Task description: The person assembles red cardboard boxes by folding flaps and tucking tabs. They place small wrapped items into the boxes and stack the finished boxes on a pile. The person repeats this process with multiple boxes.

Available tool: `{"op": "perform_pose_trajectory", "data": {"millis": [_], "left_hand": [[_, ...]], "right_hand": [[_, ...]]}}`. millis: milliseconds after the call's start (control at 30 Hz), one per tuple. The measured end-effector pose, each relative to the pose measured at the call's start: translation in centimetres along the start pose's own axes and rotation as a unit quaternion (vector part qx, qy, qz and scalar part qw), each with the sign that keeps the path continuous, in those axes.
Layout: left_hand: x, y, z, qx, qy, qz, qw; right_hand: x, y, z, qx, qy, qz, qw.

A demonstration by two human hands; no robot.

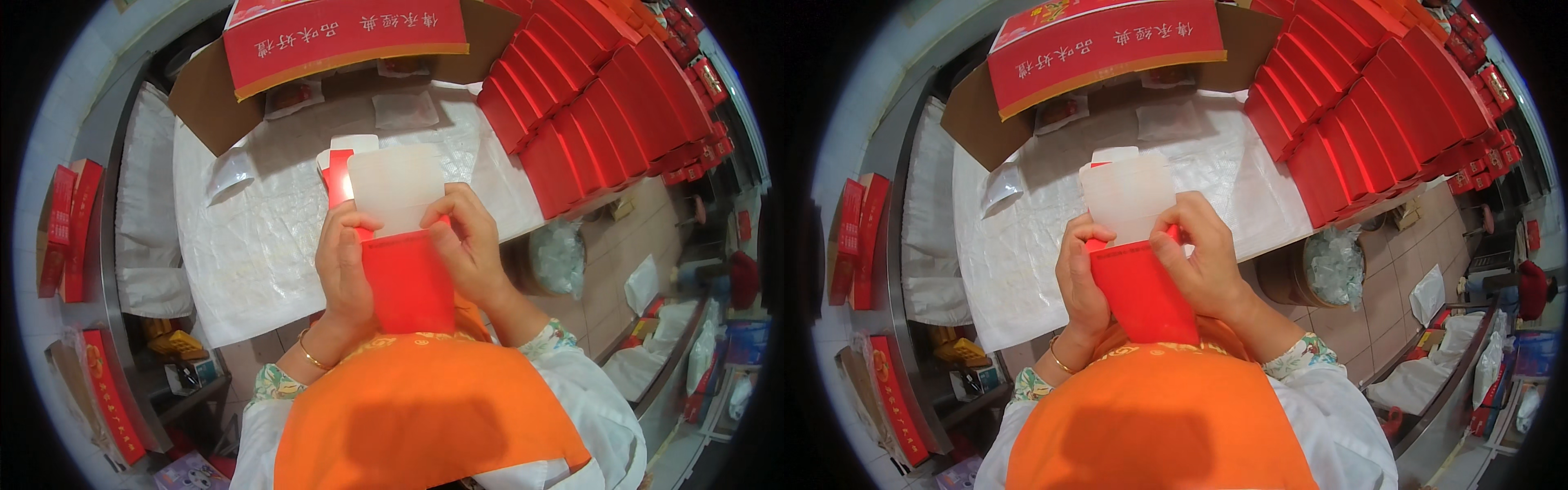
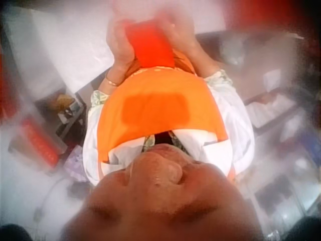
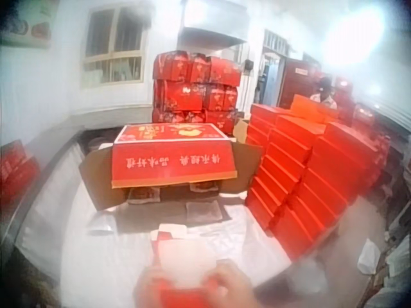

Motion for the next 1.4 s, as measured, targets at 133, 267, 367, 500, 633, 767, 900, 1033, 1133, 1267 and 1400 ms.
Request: {"op": "perform_pose_trajectory", "data": {"millis": [133, 267, 367, 500, 633, 767, 900, 1033, 1133, 1267, 1400], "left_hand": [[-0.7, 0.1, 0.5, 0.016, 0.114, -0.070, 0.991], [-0.8, 0.5, 0.8, 0.036, 0.189, -0.143, 0.971], [-0.8, 0.6, 0.8, 0.044, 0.230, -0.184, 0.955], [-1.5, 0.8, 0.5, 0.056, 0.245, -0.218, 0.943], [-2.9, 1.2, 0.2, 0.085, 0.305, -0.208, 0.925], [-1.6, 0.7, 0.6, 0.084, 0.314, -0.224, 0.919], [-1.7, -1.3, 0.1, -0.032, 0.310, -0.310, 0.898], [-2.2, -2.9, 0.1, -0.113, 0.328, -0.319, 0.882], [-1.9, -2.9, 1.0, -0.076, 0.337, -0.295, 0.891], [-1.5, -1.8, 1.2, -0.043, 0.282, -0.221, 0.933], [-1.0, -1.0, 1.8, -0.040, 0.269, -0.227, 0.935]], "right_hand": [[0.6, 0.3, 0.3, 0.027, -0.041, 0.033, 0.998], [0.8, 0.5, 1.5, 0.095, -0.186, 0.126, 0.970], [1.5, 0.1, 1.8, 0.093, -0.255, 0.160, 0.949], [3.2, -0.6, 1.7, -0.014, -0.347, 0.285, 0.893], [3.5, -0.6, 1.8, -0.018, -0.332, 0.257, 0.907], [3.3, -0.5, 1.2, -0.006, -0.265, 0.241, 0.934], [3.0, -1.1, 0.4, -0.034, -0.199, 0.231, 0.952], [2.4, -1.8, 0.1, -0.002, -0.186, 0.213, 0.959], [2.2, -2.0, 0.1, 0.005, -0.186, 0.209, 0.960], [2.0, -1.2, 0.3, 0.010, -0.187, 0.210, 0.960], [4.5, -0.7, -0.1, -0.038, -0.335, 0.296, 0.894]]}}
Point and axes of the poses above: each hand's wrist, its own y-axis away from the middle knuckle, its own z-axis out of the palm, x = y × z, the point moved 5 cm from there along -y, towards the middle knuckle, and after that the axes turned 1 degree about x, right-handed, at the moved point
